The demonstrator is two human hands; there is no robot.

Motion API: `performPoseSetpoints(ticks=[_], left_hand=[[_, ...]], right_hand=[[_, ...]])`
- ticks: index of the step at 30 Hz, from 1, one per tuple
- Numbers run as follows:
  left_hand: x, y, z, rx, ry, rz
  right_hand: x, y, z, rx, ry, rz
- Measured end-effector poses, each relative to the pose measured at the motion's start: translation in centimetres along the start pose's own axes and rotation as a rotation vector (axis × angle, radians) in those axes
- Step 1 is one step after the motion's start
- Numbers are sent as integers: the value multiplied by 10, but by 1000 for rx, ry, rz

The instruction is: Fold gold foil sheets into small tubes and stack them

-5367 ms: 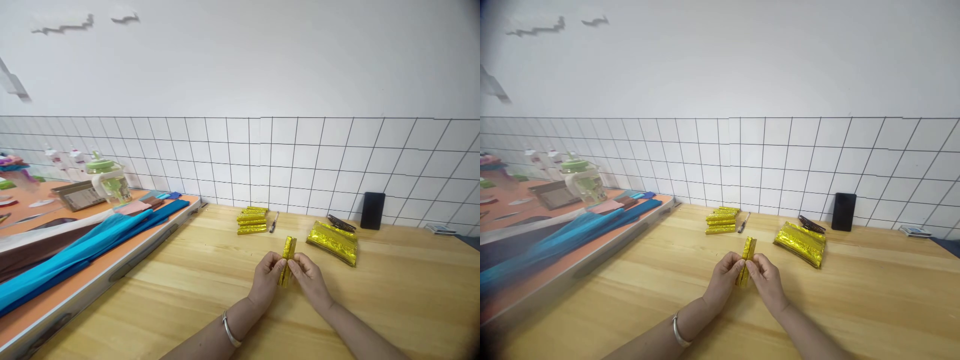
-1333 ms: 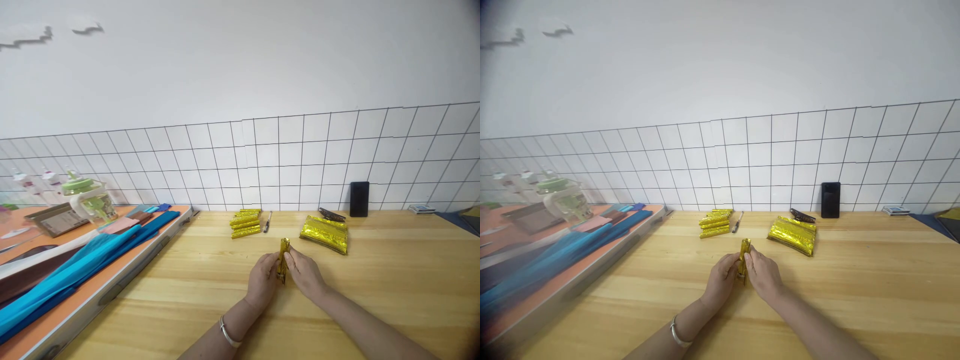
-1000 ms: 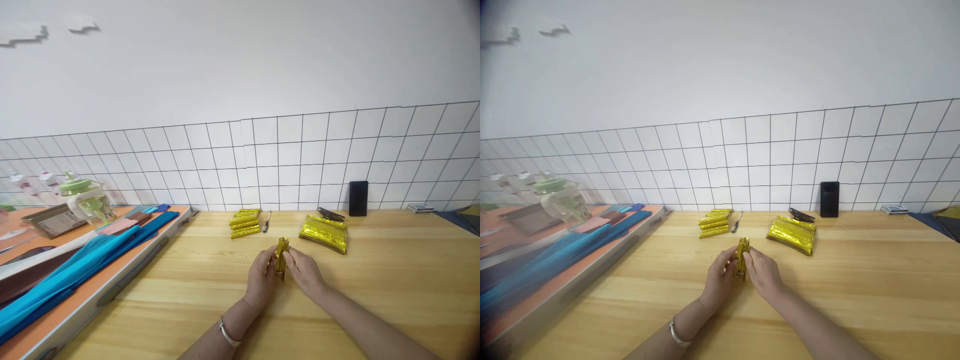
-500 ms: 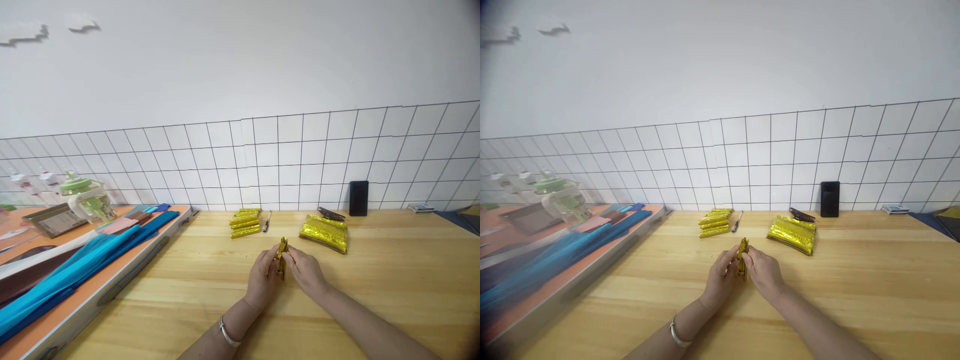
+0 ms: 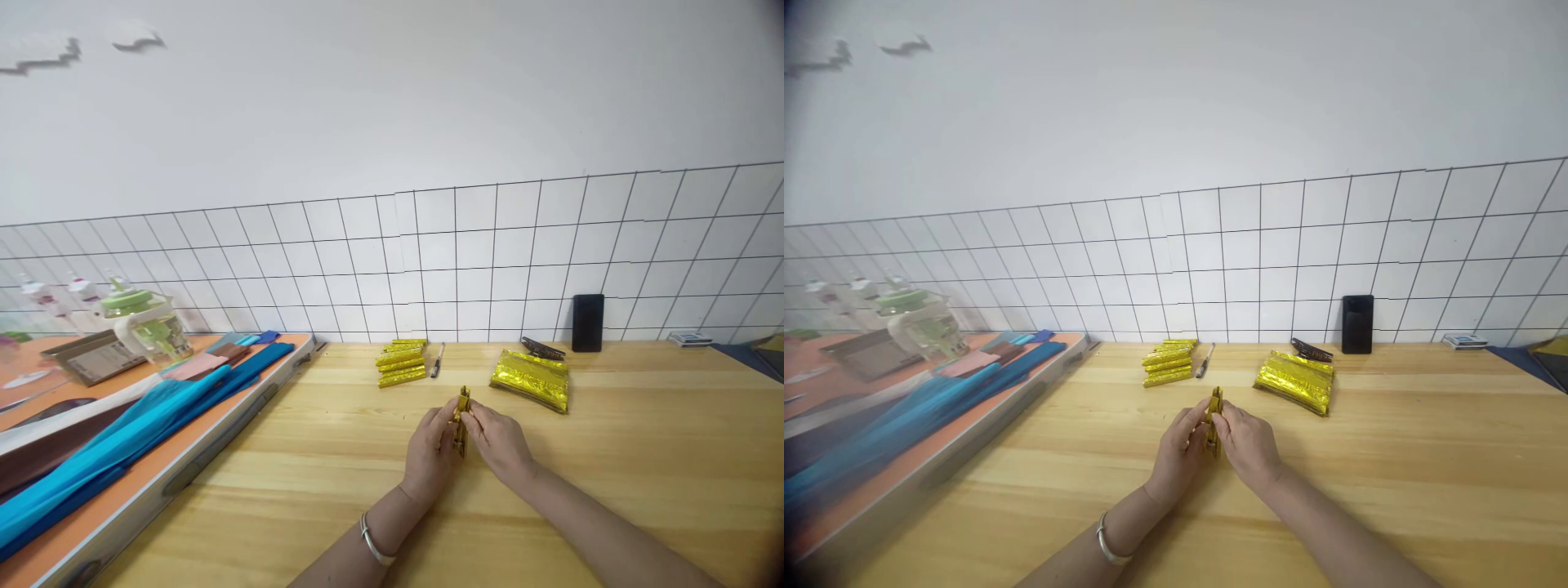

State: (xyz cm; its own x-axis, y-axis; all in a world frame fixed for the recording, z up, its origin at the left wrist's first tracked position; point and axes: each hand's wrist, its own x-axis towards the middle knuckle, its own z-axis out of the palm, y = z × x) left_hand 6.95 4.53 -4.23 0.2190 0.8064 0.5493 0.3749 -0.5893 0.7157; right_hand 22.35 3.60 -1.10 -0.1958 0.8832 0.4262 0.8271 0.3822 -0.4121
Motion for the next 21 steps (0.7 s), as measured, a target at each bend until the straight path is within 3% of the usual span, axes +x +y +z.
performPoseSetpoints(ticks=[21], left_hand=[[-1,4,2,-89,61,-46]], right_hand=[[-3,-1,3,49,56,-46]])
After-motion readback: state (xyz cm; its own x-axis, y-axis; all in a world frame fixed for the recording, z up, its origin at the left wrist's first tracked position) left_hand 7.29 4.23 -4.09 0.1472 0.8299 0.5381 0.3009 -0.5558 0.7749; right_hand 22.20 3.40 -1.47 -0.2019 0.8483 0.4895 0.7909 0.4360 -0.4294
